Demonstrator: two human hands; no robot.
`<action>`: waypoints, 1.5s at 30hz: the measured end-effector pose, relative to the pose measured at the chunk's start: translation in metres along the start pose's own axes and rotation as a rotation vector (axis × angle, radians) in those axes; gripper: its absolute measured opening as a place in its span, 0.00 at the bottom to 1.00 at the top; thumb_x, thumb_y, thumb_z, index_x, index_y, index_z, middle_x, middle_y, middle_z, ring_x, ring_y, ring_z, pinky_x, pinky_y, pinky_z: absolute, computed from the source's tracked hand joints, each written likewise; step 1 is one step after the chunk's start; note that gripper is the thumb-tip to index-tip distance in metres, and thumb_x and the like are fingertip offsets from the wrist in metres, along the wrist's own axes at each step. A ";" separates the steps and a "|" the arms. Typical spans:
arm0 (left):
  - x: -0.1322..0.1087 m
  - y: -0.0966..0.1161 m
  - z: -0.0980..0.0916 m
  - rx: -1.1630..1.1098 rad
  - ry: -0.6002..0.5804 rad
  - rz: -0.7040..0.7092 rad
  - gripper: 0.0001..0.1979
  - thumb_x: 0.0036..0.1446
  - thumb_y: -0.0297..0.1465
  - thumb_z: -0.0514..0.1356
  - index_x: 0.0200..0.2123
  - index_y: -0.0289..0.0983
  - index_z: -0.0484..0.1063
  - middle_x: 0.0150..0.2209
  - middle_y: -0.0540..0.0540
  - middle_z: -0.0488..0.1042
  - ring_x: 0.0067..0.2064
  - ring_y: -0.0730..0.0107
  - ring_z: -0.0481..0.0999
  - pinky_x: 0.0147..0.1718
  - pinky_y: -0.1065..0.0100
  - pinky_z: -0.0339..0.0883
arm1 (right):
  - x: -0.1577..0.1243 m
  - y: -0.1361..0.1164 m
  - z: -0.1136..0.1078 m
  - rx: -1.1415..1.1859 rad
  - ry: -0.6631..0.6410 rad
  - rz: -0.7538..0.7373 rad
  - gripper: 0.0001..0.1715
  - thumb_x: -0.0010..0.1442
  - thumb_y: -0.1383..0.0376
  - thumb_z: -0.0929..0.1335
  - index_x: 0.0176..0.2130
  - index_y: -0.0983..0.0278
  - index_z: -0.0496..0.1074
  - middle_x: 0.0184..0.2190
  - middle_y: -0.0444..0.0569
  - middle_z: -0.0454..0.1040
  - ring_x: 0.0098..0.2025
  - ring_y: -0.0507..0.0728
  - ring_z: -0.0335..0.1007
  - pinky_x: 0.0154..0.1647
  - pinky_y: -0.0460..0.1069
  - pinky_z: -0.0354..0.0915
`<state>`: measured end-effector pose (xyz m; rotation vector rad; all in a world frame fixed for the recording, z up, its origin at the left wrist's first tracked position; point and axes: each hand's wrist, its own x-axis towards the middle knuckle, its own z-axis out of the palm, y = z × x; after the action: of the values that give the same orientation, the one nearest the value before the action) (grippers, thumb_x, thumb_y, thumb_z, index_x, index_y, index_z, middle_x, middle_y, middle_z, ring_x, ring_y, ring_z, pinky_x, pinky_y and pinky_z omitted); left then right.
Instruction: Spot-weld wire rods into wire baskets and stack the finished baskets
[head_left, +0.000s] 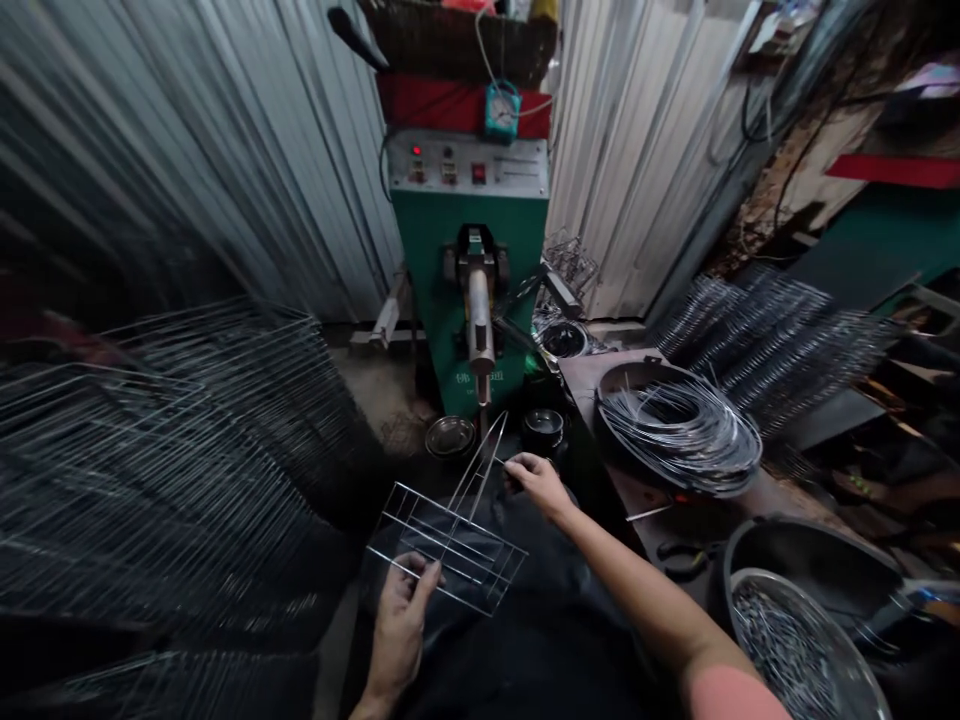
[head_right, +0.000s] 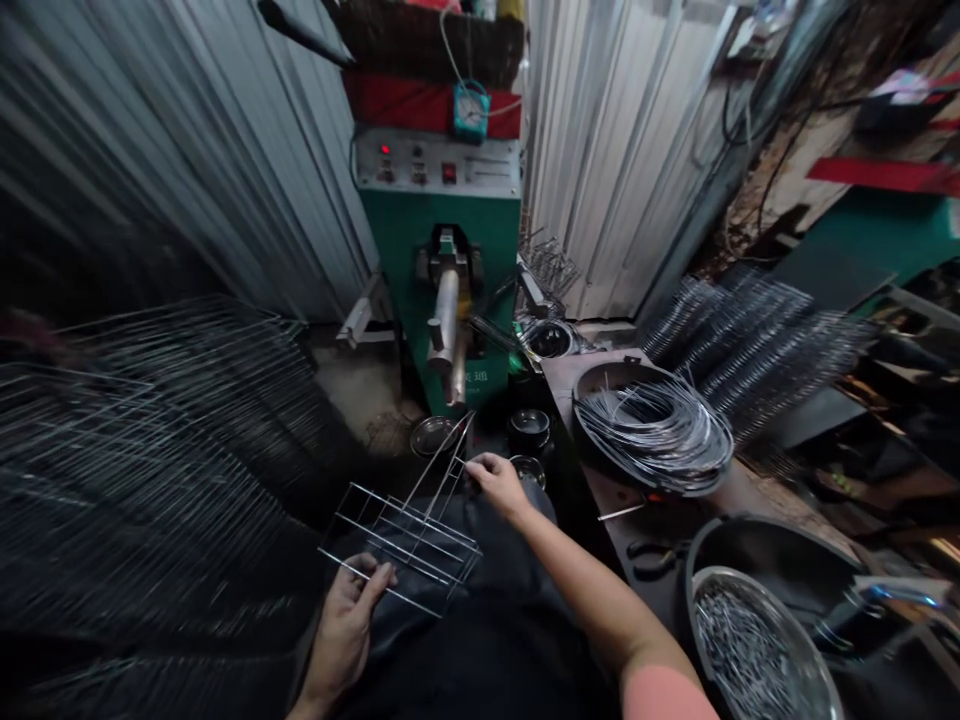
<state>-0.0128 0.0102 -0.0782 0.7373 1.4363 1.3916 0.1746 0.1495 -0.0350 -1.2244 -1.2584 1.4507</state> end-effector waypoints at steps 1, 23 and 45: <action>-0.001 0.001 -0.001 0.001 0.001 0.010 0.15 0.46 0.39 0.64 0.33 0.38 0.64 0.25 0.53 0.68 0.30 0.73 0.68 0.36 0.71 0.60 | 0.005 -0.001 0.008 0.035 -0.031 0.010 0.19 0.45 0.51 0.69 0.23 0.65 0.66 0.17 0.42 0.66 0.20 0.50 0.62 0.23 0.46 0.59; 0.044 0.025 0.001 -0.002 -0.142 -0.004 0.13 0.45 0.38 0.63 0.29 0.38 0.64 0.23 0.53 0.65 0.27 0.74 0.64 0.30 0.72 0.58 | 0.034 -0.008 0.006 0.178 -0.076 -0.085 0.18 0.51 0.52 0.68 0.25 0.64 0.66 0.20 0.42 0.67 0.22 0.49 0.62 0.26 0.45 0.60; 0.075 0.033 0.007 -0.011 -0.118 -0.096 0.17 0.42 0.41 0.65 0.30 0.38 0.64 0.22 0.54 0.65 0.25 0.75 0.65 0.27 0.71 0.60 | 0.076 0.001 0.006 0.279 -0.028 -0.111 0.14 0.52 0.58 0.68 0.24 0.65 0.67 0.20 0.42 0.68 0.21 0.48 0.64 0.25 0.44 0.62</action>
<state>-0.0387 0.0864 -0.0619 0.7217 1.3533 1.2614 0.1561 0.2221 -0.0473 -0.9377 -1.0814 1.5073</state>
